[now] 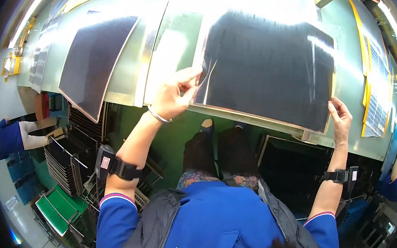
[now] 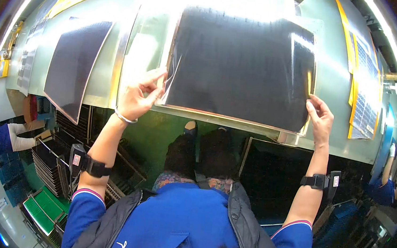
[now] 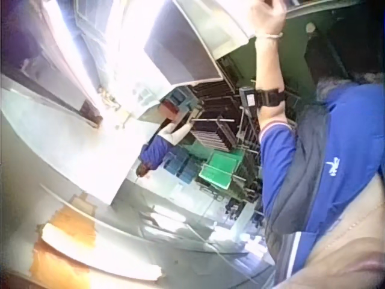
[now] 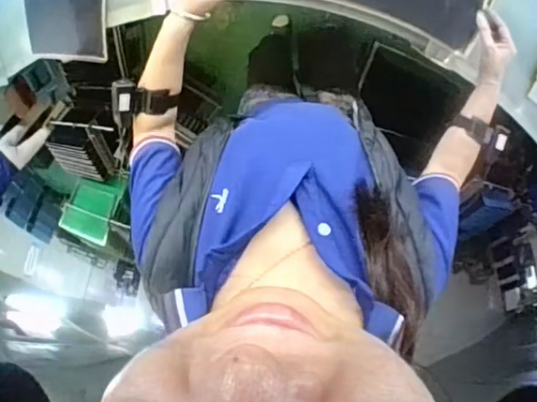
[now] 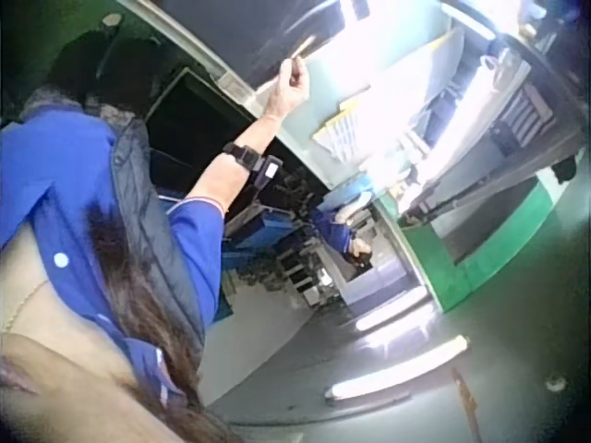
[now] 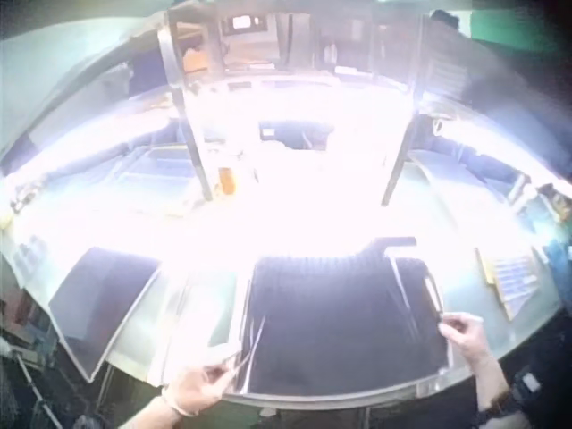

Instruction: Placing and aligning multiple layers of thin solar or electronic sheets on a production workstation table.

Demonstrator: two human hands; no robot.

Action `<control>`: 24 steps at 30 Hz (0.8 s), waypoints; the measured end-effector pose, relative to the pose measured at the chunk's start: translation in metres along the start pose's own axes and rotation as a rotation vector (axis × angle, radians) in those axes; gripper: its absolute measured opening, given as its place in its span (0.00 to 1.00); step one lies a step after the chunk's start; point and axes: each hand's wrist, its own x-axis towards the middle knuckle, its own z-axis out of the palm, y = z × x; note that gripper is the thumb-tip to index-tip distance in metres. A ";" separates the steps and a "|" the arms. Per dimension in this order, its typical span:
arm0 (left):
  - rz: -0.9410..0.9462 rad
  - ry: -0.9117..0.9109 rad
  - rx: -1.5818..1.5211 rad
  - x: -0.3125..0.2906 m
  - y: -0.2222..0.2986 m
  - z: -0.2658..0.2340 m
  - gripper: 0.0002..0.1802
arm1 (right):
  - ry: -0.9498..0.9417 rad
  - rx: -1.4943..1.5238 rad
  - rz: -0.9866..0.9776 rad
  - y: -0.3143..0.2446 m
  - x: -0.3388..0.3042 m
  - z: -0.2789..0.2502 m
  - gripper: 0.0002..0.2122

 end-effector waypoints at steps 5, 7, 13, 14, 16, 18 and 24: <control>0.273 0.007 0.525 -0.004 -0.012 -0.001 0.25 | 0.033 -0.141 -0.138 0.029 0.012 -0.010 0.12; 0.279 -0.009 0.468 -0.006 -0.017 0.003 0.26 | 0.036 -0.140 -0.134 0.036 0.012 -0.012 0.11; 0.221 -0.120 0.542 -0.005 -0.020 0.000 0.30 | 0.051 -0.110 -0.111 0.033 0.011 -0.009 0.11; 0.220 -0.118 0.542 -0.006 -0.018 -0.001 0.30 | 0.048 -0.106 -0.105 0.034 0.011 -0.009 0.11; 0.208 -0.137 0.553 -0.006 -0.017 -0.001 0.31 | 0.053 -0.085 -0.096 0.033 0.011 -0.007 0.11; 0.208 -0.134 0.549 -0.006 -0.016 -0.001 0.31 | 0.061 -0.066 -0.087 0.033 0.011 -0.008 0.11; 0.208 -0.126 0.548 -0.006 -0.017 0.000 0.31 | 0.063 -0.051 -0.099 0.038 0.013 -0.009 0.11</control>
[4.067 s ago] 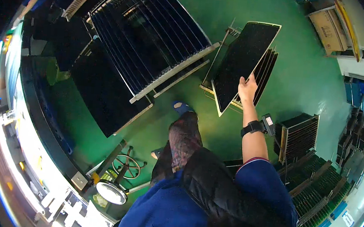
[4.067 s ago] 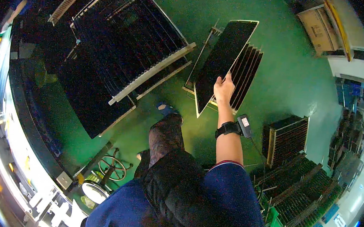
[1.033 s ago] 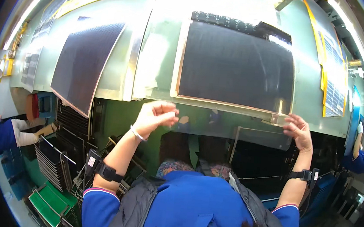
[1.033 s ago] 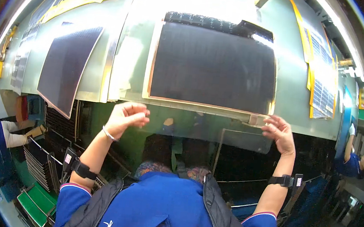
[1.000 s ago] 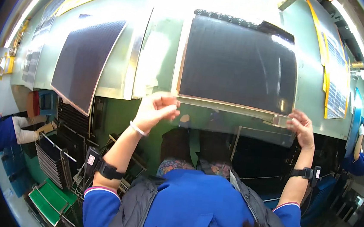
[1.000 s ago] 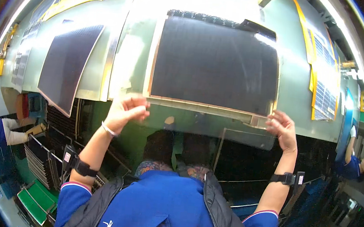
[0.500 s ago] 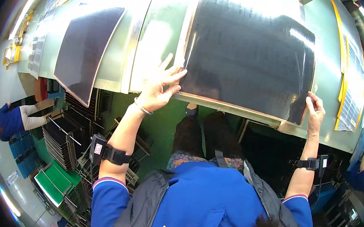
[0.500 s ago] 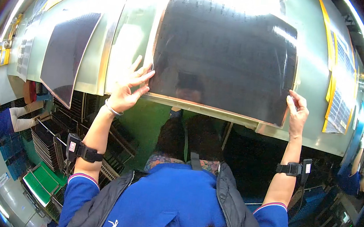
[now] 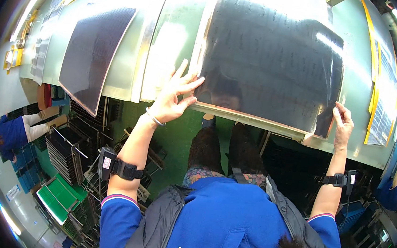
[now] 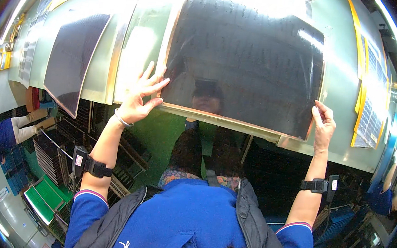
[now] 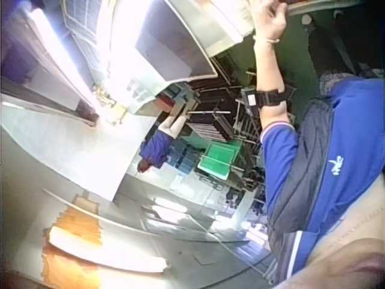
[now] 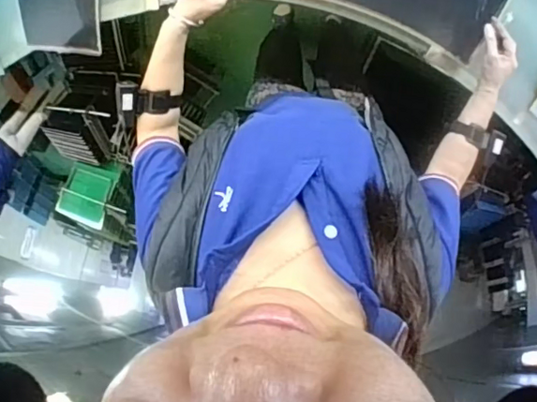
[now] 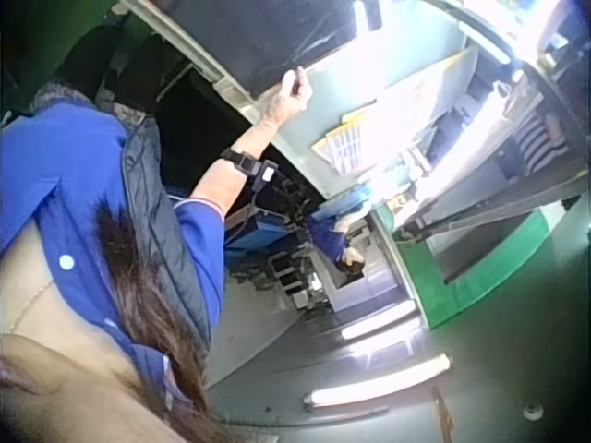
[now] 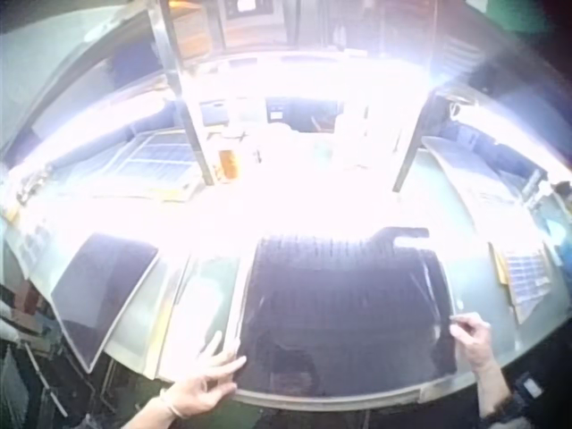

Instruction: Placing and aligning multiple layers of thin solar or electronic sheets on a production workstation table.

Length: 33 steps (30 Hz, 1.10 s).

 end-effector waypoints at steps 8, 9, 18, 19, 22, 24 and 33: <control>-0.010 0.034 0.015 -0.003 0.002 0.003 0.32 | -0.004 0.062 0.058 -0.005 -0.003 -0.002 0.11; -0.012 0.035 0.021 -0.002 0.002 0.003 0.32 | -0.006 0.062 0.058 -0.007 -0.004 -0.001 0.11; -0.034 0.046 0.020 0.000 0.005 0.004 0.32 | -0.130 0.255 0.146 -0.019 0.002 -0.014 0.10; -0.037 0.055 0.021 0.002 0.005 0.003 0.32 | -0.133 0.256 0.143 -0.018 0.005 -0.015 0.10; -0.030 0.043 0.071 0.007 0.012 0.000 0.32 | -0.112 0.278 0.181 -0.023 0.008 -0.021 0.08; -0.016 0.042 0.081 0.012 0.019 -0.001 0.32 | -0.173 0.265 0.178 -0.037 0.008 -0.031 0.10; -0.068 -0.038 0.130 0.002 0.020 -0.002 0.29 | -0.260 -0.136 0.383 -0.064 0.153 0.016 0.18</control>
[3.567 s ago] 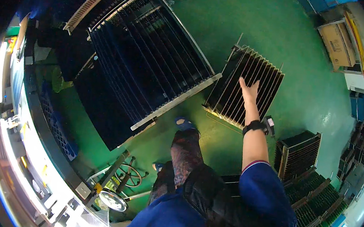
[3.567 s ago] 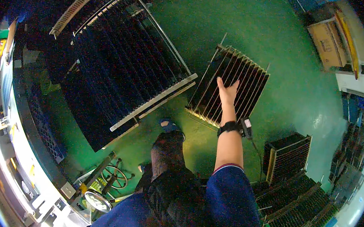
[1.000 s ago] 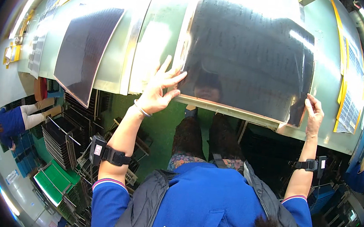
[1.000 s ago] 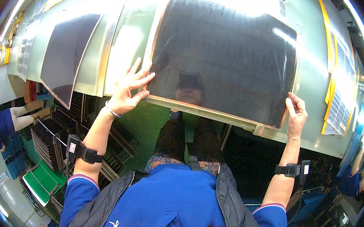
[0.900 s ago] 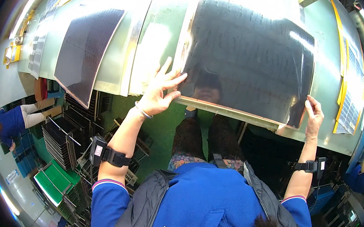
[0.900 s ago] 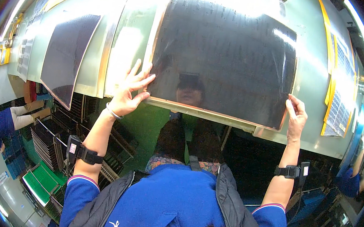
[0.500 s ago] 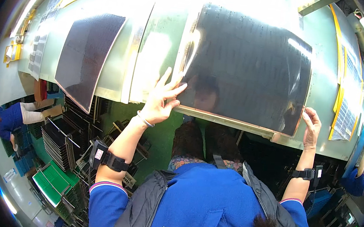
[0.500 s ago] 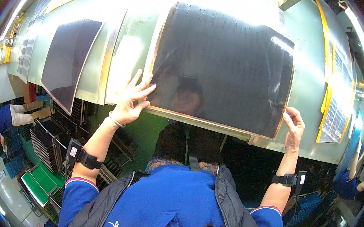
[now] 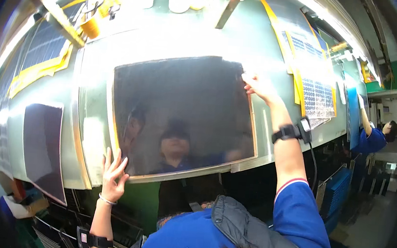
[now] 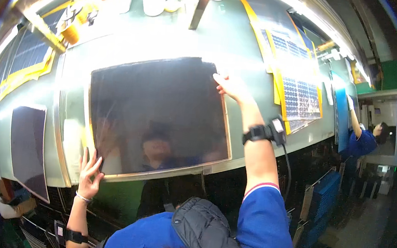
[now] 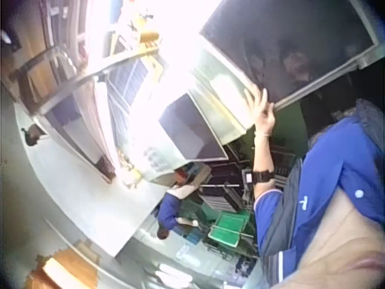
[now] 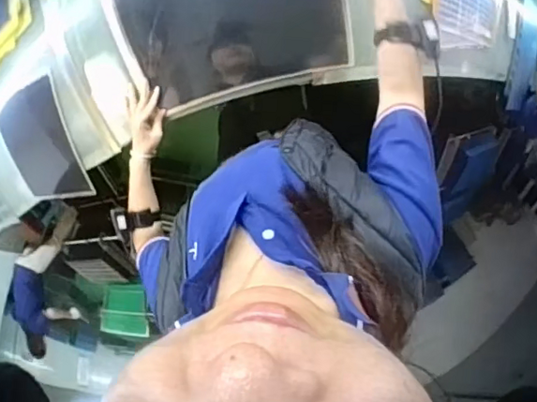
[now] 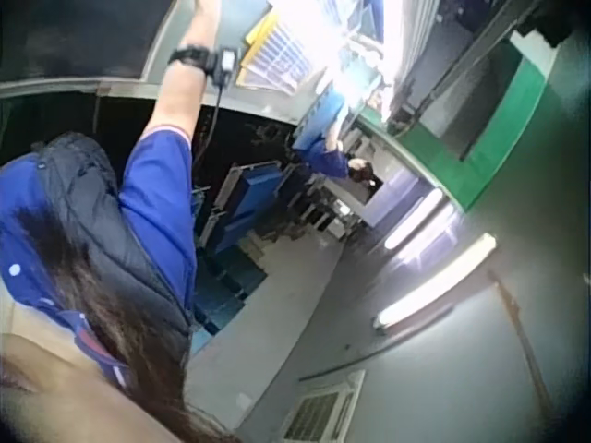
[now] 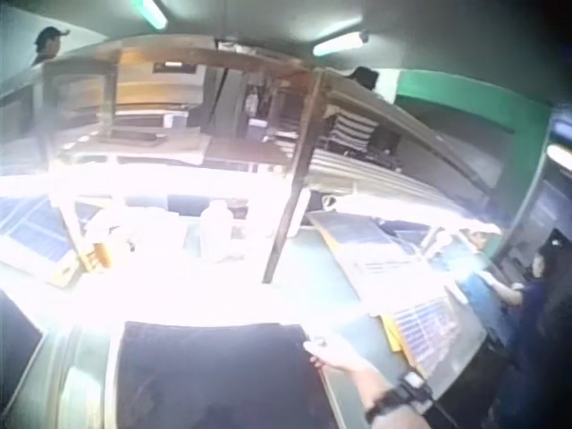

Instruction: Placing and aligning multiple layers of thin solar or electronic sheets on a production workstation table.

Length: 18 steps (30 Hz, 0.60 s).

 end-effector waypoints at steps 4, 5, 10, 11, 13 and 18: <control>0.048 0.014 -0.017 0.003 -0.002 0.006 0.31 | 0.472 -0.696 -0.644 0.025 0.043 0.006 0.17; 0.040 0.014 -0.016 0.002 0.000 0.004 0.31 | 0.470 -0.689 -0.647 0.023 0.045 0.010 0.17; 0.012 0.007 -0.012 0.004 -0.001 0.002 0.31 | 0.433 -0.564 -0.526 0.017 0.051 0.016 0.18; 0.008 0.004 -0.011 0.004 -0.002 0.002 0.31 | 0.432 -0.563 -0.524 0.017 0.053 0.016 0.18; 0.013 0.006 -0.012 0.006 -0.002 0.002 0.31 | 0.422 -0.564 -0.524 0.017 0.055 0.014 0.18; -0.007 0.017 -0.005 0.003 0.001 -0.002 0.29 | 0.409 -0.575 -0.488 0.013 0.051 0.021 0.17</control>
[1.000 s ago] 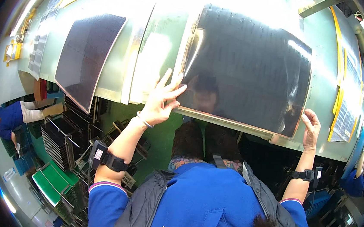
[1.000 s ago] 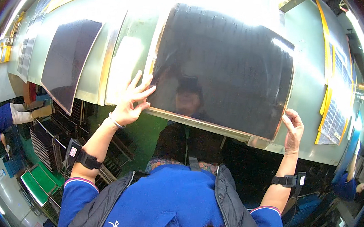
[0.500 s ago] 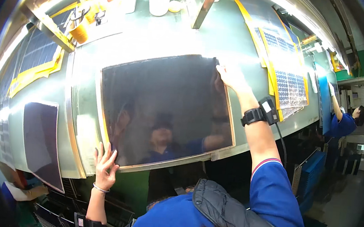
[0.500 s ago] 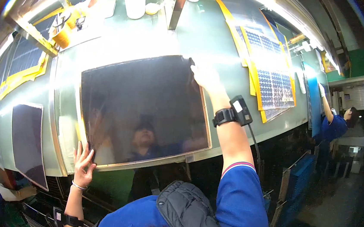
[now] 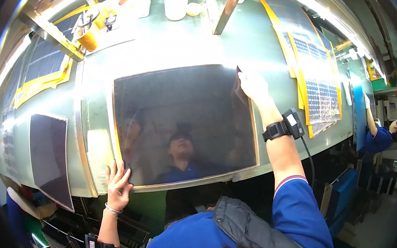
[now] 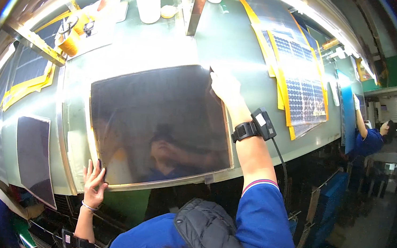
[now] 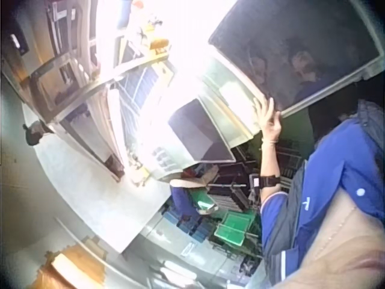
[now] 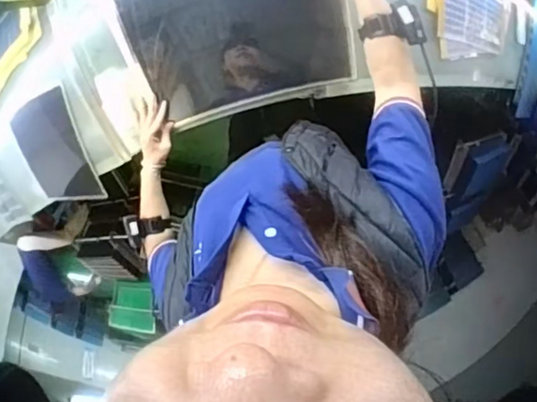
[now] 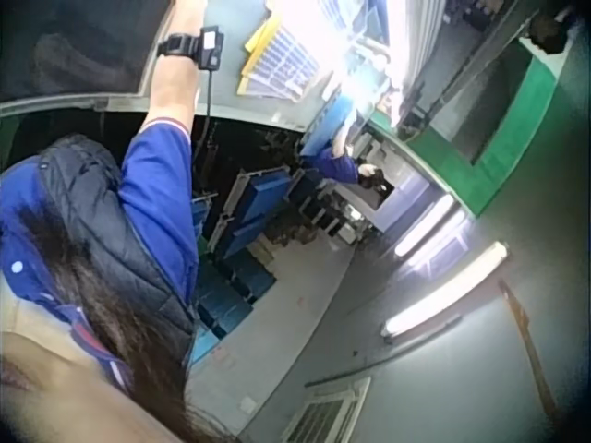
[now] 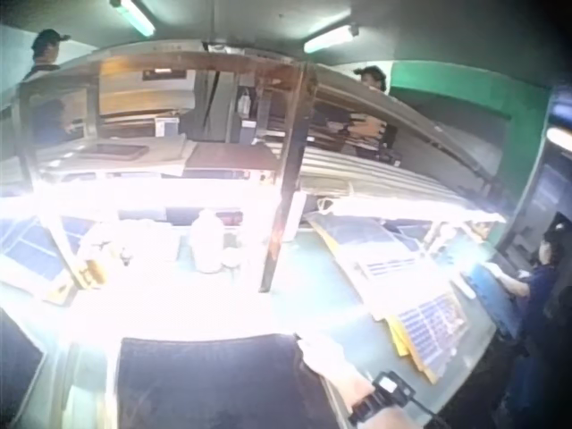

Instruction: Placing and aligning multiple layers of thin solar or electronic sheets on a production workstation table.

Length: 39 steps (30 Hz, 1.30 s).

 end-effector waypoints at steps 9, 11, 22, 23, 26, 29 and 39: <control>-0.030 -0.125 0.469 0.000 0.020 -0.002 0.32 | 0.212 -0.519 -0.039 -0.017 -0.011 0.015 0.21; -0.047 -0.084 0.514 0.009 0.038 0.001 0.31 | 0.254 -0.399 0.007 -0.025 -0.016 0.031 0.22; 0.072 0.581 0.468 0.233 -0.018 0.013 0.29 | 0.288 -0.211 0.017 -0.021 -0.026 0.030 0.24; 0.051 0.573 0.462 0.239 -0.018 0.019 0.29 | 0.293 -0.187 -0.002 -0.014 -0.028 0.027 0.25; 0.173 0.607 0.451 0.250 -0.020 0.010 0.23 | 0.181 -0.040 -0.157 -0.007 -0.045 0.009 0.36; 0.070 0.555 0.477 0.240 -0.030 -0.009 0.23 | -0.205 0.091 -0.060 0.002 -0.123 -0.032 0.52; 0.002 0.488 0.431 0.251 -0.035 0.010 0.28 | -0.415 0.096 0.063 0.020 -0.214 -0.075 0.57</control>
